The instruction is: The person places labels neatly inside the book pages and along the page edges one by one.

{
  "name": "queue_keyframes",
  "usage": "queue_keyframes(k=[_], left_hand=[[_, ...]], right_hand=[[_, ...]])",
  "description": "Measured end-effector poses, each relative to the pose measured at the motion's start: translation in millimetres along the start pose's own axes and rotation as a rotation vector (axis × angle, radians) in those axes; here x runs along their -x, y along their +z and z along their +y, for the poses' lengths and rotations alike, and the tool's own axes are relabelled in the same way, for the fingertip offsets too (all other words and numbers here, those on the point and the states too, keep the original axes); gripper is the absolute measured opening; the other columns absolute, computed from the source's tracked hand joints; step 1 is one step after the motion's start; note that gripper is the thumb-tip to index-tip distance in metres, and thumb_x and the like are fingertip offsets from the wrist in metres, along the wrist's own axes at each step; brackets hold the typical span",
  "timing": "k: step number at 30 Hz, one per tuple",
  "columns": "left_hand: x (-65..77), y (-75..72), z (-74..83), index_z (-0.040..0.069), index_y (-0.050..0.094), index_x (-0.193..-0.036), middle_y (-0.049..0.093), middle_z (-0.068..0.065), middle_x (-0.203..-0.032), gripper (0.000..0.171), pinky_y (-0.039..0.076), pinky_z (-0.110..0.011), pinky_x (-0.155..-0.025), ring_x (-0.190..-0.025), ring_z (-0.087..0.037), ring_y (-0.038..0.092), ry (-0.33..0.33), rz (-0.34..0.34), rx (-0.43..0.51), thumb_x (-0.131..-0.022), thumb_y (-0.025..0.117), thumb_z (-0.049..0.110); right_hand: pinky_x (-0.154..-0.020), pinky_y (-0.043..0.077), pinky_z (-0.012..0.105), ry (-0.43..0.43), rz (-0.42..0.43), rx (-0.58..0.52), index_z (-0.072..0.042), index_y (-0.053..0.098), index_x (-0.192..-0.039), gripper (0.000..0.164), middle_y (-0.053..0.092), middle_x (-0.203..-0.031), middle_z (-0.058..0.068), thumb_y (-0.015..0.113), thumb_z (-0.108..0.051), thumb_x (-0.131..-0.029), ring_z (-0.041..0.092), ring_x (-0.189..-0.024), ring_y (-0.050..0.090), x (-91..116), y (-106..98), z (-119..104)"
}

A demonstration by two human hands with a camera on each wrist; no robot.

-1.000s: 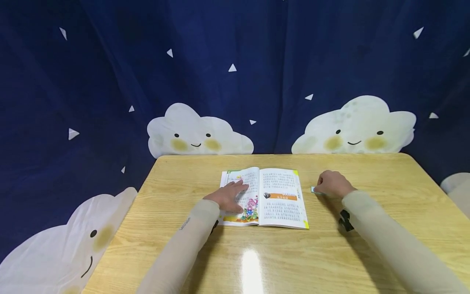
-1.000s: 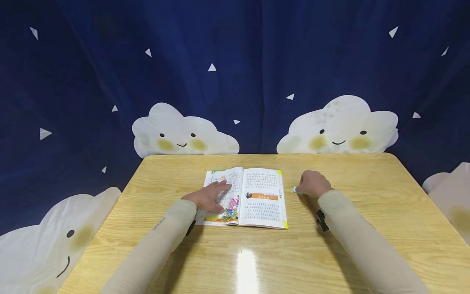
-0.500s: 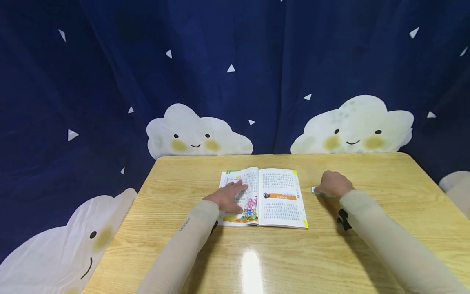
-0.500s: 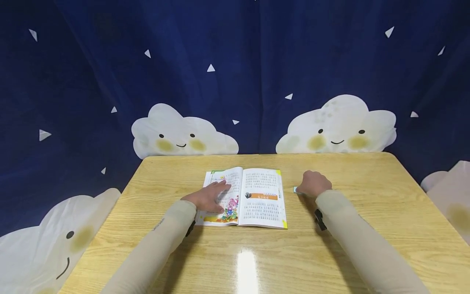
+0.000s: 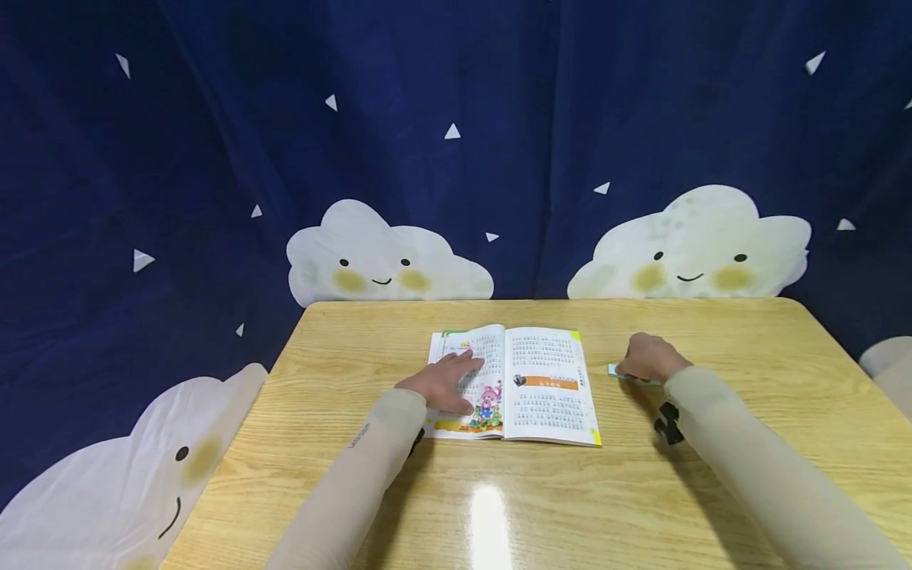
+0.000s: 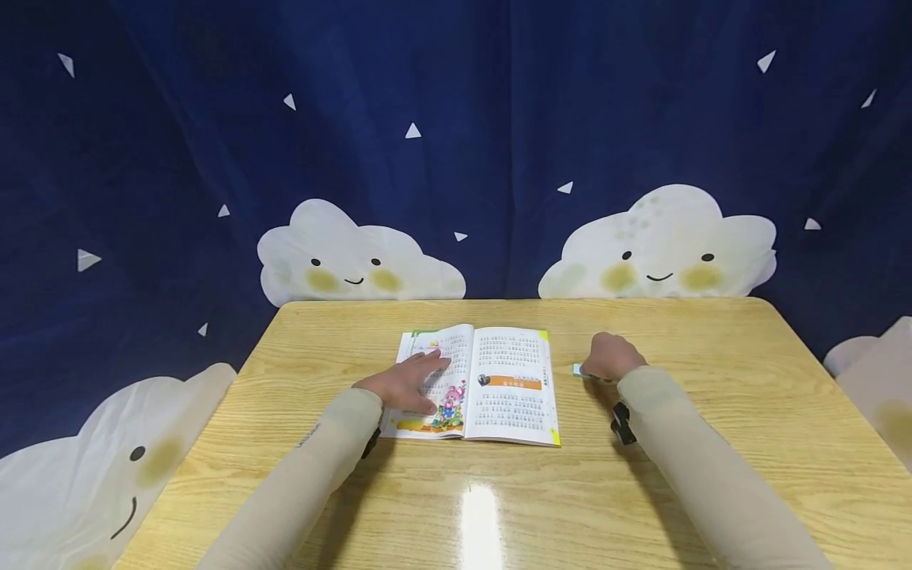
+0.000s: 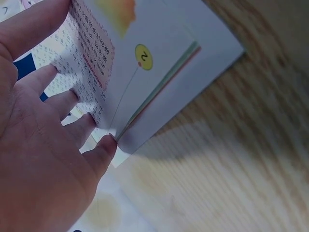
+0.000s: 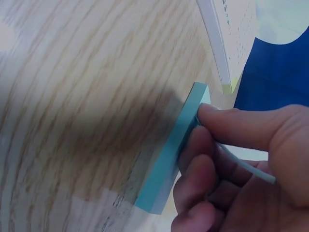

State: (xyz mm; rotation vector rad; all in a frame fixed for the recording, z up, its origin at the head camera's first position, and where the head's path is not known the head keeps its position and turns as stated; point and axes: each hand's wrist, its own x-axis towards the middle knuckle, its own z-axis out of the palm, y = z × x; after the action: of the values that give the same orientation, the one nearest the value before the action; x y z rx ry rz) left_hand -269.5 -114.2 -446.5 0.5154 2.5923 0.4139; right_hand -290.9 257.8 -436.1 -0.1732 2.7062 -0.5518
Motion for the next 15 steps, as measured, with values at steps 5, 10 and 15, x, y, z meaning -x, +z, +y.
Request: queue_keyframes(k=[5,10,15], left_hand=[[-1.3,0.4,0.3,0.033,0.027,-0.157,0.013,0.006,-0.169,0.086,0.024,-0.052,-0.124,-0.157,-0.026,0.012,-0.012,0.002,-0.002,-0.087,0.076,0.034],[-1.6,0.2,0.1,0.035,0.026,-0.157,0.012,0.008,-0.169,0.086,0.023,-0.052,-0.124,-0.157,-0.025,0.011,-0.023,0.001,-0.006,-0.087,0.076,0.034],[-3.0,0.6,-0.6,0.036,0.027,-0.157,0.012,0.008,-0.169,0.086,0.023,-0.052,-0.124,-0.158,-0.024,0.011,-0.030,-0.004,-0.007,-0.087,0.076,0.035]], right_hand=[[-0.049,0.032,0.024,0.002,0.002,-0.010,-0.013,0.056,-0.051,0.035,0.041,-0.045,-0.007,0.056,-0.012,-0.086,0.009,-0.044,0.036,-1.5,0.0,2.3],[-0.048,0.033,0.024,-0.006,-0.030,-0.067,-0.012,0.055,-0.051,0.039,0.039,-0.044,-0.007,0.056,-0.012,-0.090,0.009,-0.044,0.035,-1.0,-1.5,4.5],[-0.047,0.032,0.024,-0.007,-0.059,-0.110,-0.012,0.055,-0.052,0.041,0.038,-0.043,-0.008,0.055,-0.012,-0.092,0.008,-0.042,0.033,0.2,-3.3,5.9]])
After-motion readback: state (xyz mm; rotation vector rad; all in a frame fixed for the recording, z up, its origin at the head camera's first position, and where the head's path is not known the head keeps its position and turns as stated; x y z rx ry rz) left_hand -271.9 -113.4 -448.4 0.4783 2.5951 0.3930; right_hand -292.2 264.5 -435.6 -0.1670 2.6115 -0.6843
